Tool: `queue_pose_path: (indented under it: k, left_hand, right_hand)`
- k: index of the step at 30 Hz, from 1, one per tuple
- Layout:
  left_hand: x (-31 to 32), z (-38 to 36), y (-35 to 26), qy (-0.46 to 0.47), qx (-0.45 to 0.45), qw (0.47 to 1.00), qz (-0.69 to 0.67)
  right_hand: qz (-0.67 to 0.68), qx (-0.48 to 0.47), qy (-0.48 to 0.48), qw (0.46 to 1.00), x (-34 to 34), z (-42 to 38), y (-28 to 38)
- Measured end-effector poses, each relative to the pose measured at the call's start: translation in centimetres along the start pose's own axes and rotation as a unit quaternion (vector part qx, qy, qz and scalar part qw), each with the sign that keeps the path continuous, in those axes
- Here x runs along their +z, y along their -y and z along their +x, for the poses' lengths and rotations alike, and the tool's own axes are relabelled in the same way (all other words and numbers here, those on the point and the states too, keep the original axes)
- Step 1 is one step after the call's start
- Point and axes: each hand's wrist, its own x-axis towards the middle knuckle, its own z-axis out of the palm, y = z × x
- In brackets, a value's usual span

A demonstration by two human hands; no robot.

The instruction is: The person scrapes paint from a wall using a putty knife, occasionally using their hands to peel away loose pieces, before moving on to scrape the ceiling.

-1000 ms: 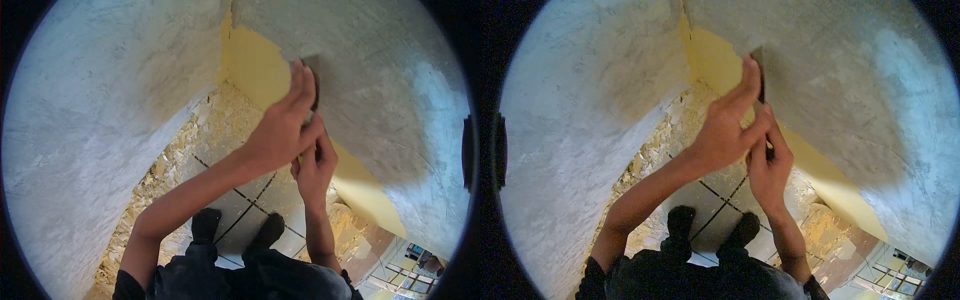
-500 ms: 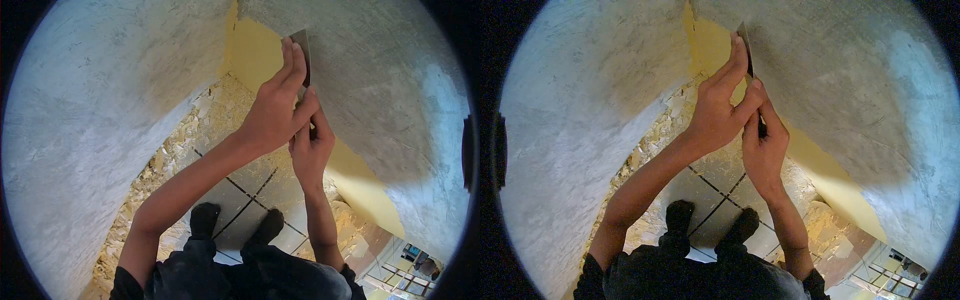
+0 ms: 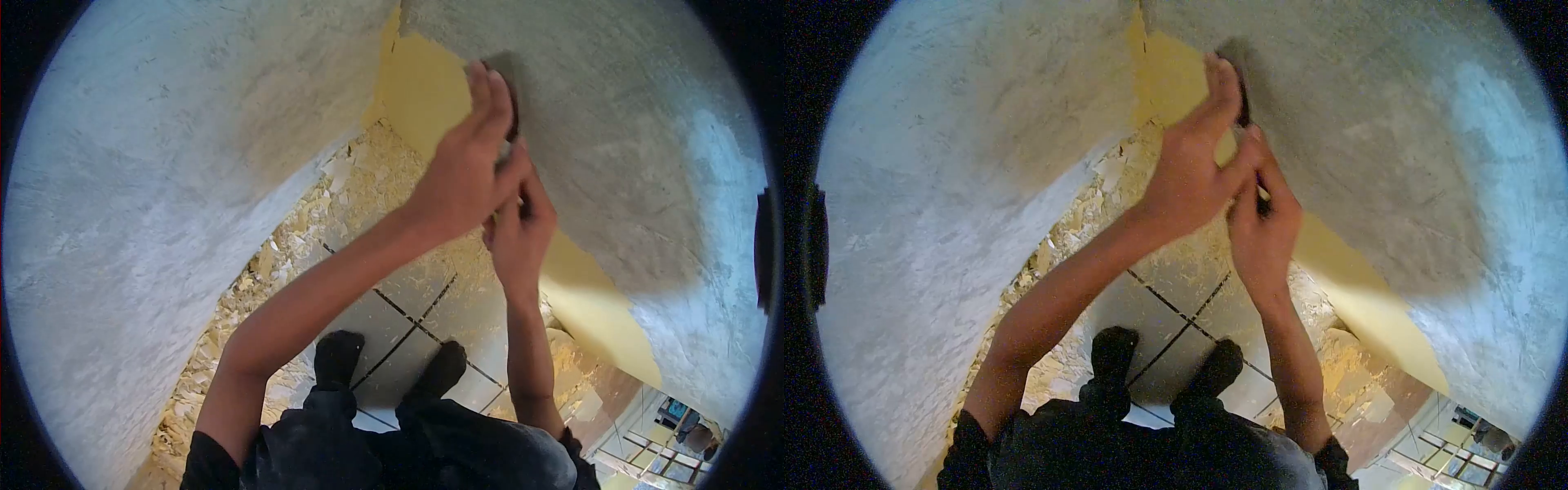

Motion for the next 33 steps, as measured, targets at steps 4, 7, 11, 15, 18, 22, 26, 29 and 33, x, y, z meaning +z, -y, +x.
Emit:
queue_pose_path:
  k: [4, 7, 11, 15, 18, 22, 26, 29, 33]
  left_hand:
    - [-0.3, -0.3, -0.7, 0.018, 0.026, 0.999, 0.009]
    - [-0.3, 0.5, -0.2, 0.019, 0.024, 0.999, 0.023]
    - [-0.9, 0.4, 0.3, -0.002, 0.007, 1.0, 0.007]
    - [-0.6, 0.4, -0.4, 0.03, 0.008, 0.999, 0.027]
    - [-0.9, 0.9, 0.8, -0.007, 0.015, 1.0, -0.018]
    - [-0.2, 0.4, -0.4, 0.028, 0.033, 0.999, 0.029]
    - [0.2, 0.4, 0.1, -0.003, -0.006, 1.0, 0.003]
    - [0.6, -0.2, -1.0, 0.015, -0.003, 1.0, 0.002]
    - [1.1, 0.4, -0.8, -0.002, 0.002, 1.0, 0.015]
  right_hand:
    - [0.0, -0.027, -0.001, 1.0, -0.1, -0.6, 0.6]
    - [0.011, 0.001, -0.017, 1.0, -0.8, -0.8, 0.8]
    - [0.004, -0.059, -0.005, 0.998, 0.7, 0.1, -0.1]
    - [0.016, 0.003, -0.001, 1.0, 0.0, -0.6, 0.5]
    - [0.031, -0.028, 0.006, 0.999, 1.1, 0.7, 0.1]
    - [0.015, -0.024, -0.017, 0.999, -0.2, -0.6, 0.4]
    - [0.024, -0.004, 0.016, 1.0, 0.5, 0.8, 0.8]
    - [0.051, 0.009, -0.008, 0.999, -0.3, -1.0, 1.1]
    - [0.044, -0.002, -0.02, 0.999, -0.7, -0.7, 0.5]
